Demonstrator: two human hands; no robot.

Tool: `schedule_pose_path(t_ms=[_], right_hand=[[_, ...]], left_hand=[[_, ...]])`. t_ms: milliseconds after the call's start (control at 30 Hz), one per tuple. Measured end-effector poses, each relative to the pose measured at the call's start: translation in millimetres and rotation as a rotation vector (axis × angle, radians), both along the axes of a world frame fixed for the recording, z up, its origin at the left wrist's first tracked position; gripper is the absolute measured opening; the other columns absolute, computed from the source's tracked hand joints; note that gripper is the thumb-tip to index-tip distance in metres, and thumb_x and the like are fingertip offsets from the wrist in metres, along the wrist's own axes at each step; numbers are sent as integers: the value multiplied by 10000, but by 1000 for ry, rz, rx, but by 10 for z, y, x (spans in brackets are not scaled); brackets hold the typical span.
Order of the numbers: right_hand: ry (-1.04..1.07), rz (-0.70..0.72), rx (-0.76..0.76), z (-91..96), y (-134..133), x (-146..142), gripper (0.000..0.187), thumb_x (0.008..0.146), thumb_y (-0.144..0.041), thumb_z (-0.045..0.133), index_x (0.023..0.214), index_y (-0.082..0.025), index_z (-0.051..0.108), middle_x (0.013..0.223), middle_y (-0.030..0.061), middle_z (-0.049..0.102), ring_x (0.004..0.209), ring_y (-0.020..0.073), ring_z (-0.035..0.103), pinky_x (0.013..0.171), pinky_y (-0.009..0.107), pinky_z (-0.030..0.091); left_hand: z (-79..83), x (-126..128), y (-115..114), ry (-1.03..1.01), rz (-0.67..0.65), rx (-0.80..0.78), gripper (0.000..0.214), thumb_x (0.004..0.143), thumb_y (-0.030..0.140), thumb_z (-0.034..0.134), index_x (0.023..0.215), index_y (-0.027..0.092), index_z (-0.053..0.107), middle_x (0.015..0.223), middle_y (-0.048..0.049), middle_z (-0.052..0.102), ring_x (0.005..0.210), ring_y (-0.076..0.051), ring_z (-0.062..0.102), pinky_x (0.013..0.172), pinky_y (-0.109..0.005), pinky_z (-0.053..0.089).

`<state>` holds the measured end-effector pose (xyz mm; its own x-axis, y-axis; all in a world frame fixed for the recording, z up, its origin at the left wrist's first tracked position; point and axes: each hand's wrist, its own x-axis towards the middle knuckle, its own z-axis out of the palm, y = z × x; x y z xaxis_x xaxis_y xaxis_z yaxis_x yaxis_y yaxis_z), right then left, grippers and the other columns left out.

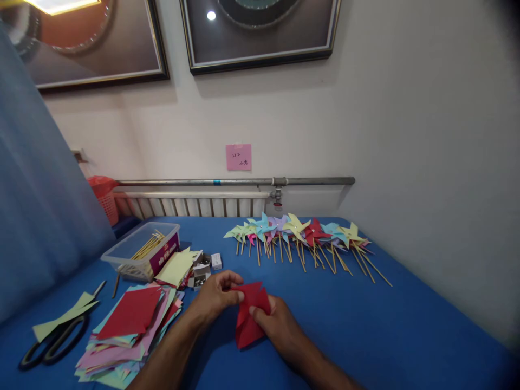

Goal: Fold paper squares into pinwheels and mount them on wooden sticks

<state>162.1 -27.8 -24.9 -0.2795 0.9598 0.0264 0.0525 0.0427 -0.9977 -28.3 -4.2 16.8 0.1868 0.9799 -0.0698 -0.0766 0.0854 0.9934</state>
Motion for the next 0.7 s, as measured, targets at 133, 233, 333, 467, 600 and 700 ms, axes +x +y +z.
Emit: schedule_pose_path(t_ms=[133,233,333,467,600,700], right_hand=[[24,32,-4,8,-4,-4,181,813,-320,655,876,-188,760,802,8,768,685,178,618,645,268,441],[0,41,-2,34,-11,-2,190,813,-294,657,903,-182,782,798,6,765,679,173,605,632,261,423],[-17,56,-12,77,-41,1,173,822,-289,660,885,-182,780,759,-2,751,645,164,589,624,263,410],[19,63,-25,69,-44,5,150,835,-319,702,869,-189,769,771,1,757,663,175,616,643,273,432],[119,25,-68,-9,12,21,311,841,-454,801,966,-170,797,819,26,783,697,189,650,666,283,457],[334,34,-120,9,12,31,456,874,-611,810,1001,-173,794,881,51,802,763,202,694,767,314,519]], left_hand=[[2,-66,8,75,-110,12,353,547,196,869,868,139,736,759,-24,748,634,-125,611,639,-243,428],[15,-54,-16,89,-147,-2,320,554,178,827,855,147,723,772,-12,750,645,-126,611,655,-246,446],[26,-11,-56,113,-184,-9,275,559,169,797,819,155,709,716,26,699,610,-103,556,623,-231,411],[23,45,-97,123,-197,-16,201,578,154,765,756,173,675,652,56,629,561,-82,488,571,-218,339],[10,54,-82,64,-146,-32,213,548,148,784,729,173,674,653,30,660,562,-101,532,582,-228,373],[3,49,-58,-17,-36,-47,254,522,168,847,726,158,696,652,6,685,572,-113,566,602,-232,409]])
